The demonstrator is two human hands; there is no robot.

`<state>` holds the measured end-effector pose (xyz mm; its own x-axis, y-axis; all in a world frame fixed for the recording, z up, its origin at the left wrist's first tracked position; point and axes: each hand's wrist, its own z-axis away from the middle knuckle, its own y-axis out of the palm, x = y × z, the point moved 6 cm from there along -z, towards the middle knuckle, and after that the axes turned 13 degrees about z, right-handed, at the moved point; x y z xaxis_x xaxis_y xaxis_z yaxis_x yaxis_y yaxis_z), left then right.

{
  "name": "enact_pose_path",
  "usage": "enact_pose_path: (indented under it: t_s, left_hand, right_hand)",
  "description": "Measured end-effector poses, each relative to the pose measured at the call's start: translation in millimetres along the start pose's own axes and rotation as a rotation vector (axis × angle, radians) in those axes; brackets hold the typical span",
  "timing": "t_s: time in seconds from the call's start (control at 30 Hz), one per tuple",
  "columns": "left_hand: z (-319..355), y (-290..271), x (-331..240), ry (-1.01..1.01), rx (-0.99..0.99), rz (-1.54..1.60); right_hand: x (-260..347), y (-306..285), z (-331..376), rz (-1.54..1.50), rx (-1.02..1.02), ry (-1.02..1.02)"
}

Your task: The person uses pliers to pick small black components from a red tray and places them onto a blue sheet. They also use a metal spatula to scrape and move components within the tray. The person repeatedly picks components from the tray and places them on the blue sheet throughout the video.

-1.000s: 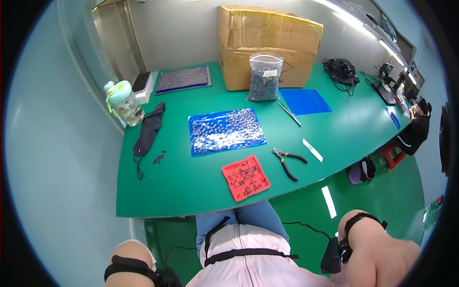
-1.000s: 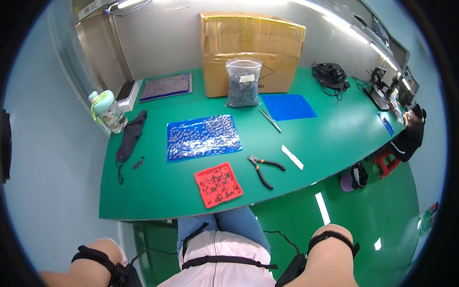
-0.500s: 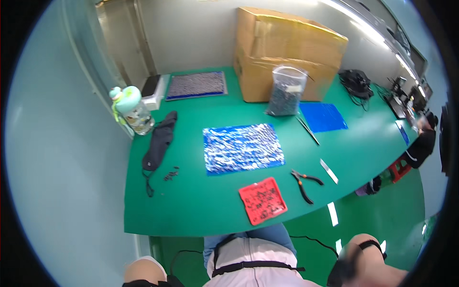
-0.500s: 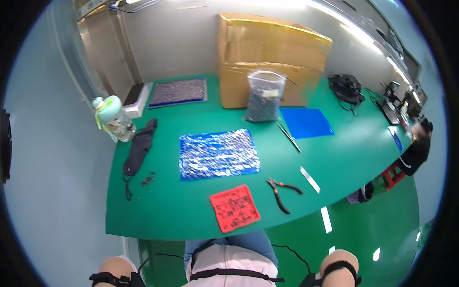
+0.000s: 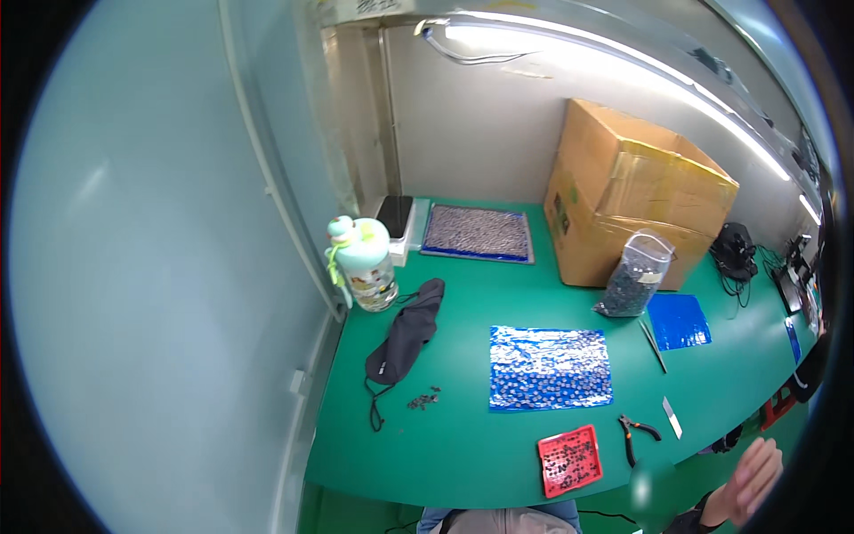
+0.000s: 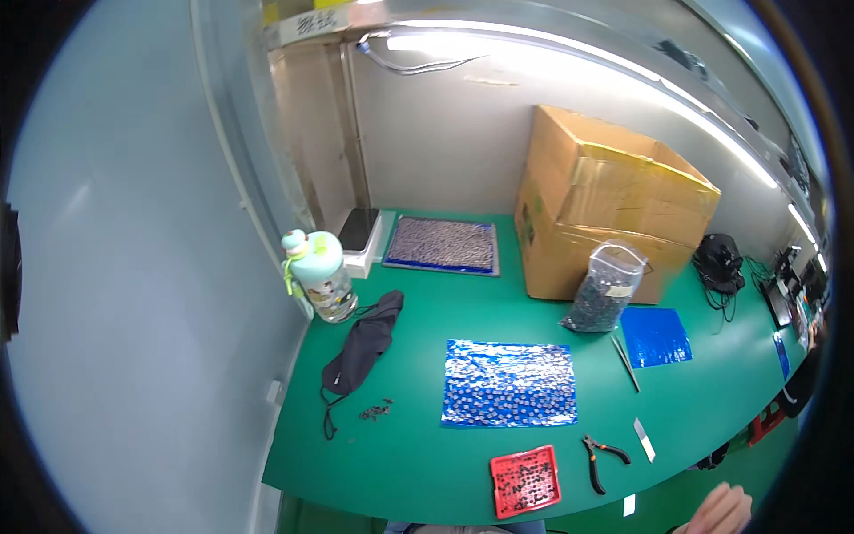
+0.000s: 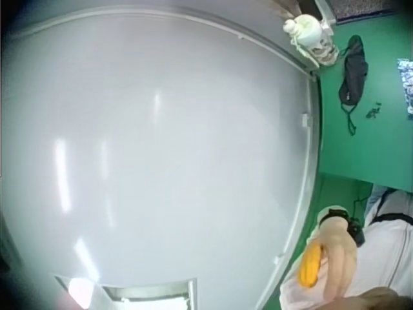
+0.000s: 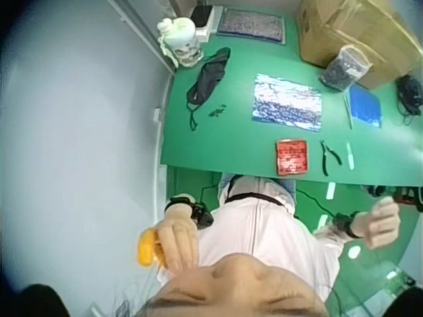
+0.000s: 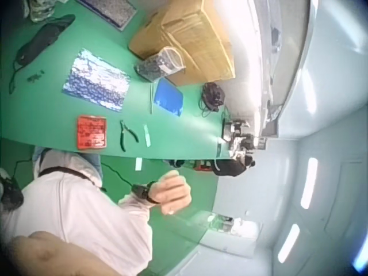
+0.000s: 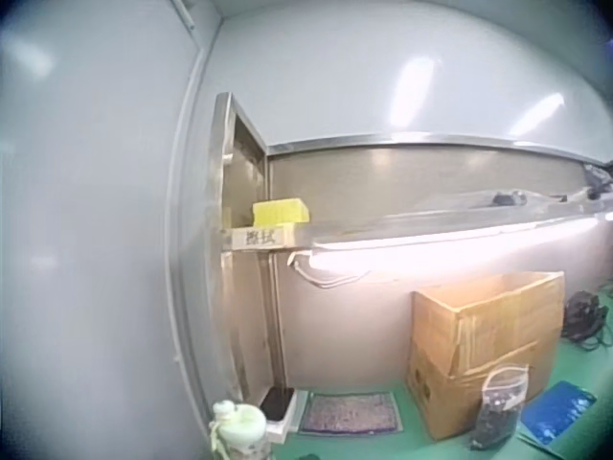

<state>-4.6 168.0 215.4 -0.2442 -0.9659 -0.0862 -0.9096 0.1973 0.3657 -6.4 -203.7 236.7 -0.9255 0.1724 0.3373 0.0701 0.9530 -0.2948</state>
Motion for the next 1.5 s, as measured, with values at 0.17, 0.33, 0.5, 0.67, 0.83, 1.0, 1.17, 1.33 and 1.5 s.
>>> enact_pose_path:
  t_s: [0.17,0.33,0.5,0.67,0.83,1.0,1.17,1.33,1.5]
  left_hand:
    - [42,15,-5,-0.029,-0.003,-0.176]
    - [20,-11,-4,-0.274,0.128,-0.45]
    - [61,-119,-33,-0.933,-0.913,-1.572]
    - [119,-184,-28,-1.039,-0.985,-1.751]
    - [131,-201,3,-1.241,-0.832,-2.059]
    - [114,-168,-29,-1.209,-0.9,-2.419]
    - [110,-165,-60,-1.201,-0.855,-2.475]
    - [119,-168,-59,-1.303,-0.907,-2.513]
    - [115,-175,-53,-1.425,-0.796,-2.621]
  right_hand:
    - [-53,-8,21,0.345,0.054,0.264]
    - [-89,-15,39,0.457,0.098,0.467]
    - [-125,-28,73,0.607,0.001,0.774]
    - [-155,-52,139,0.646,0.028,0.995]
    - [-168,-65,195,1.013,0.172,0.969]
    - [-171,-67,227,1.125,0.175,0.957]
    - [-172,-73,225,1.121,0.131,1.011]
    - [-174,-74,223,1.08,0.091,1.053]
    - [-175,-75,226,1.082,0.099,1.09]
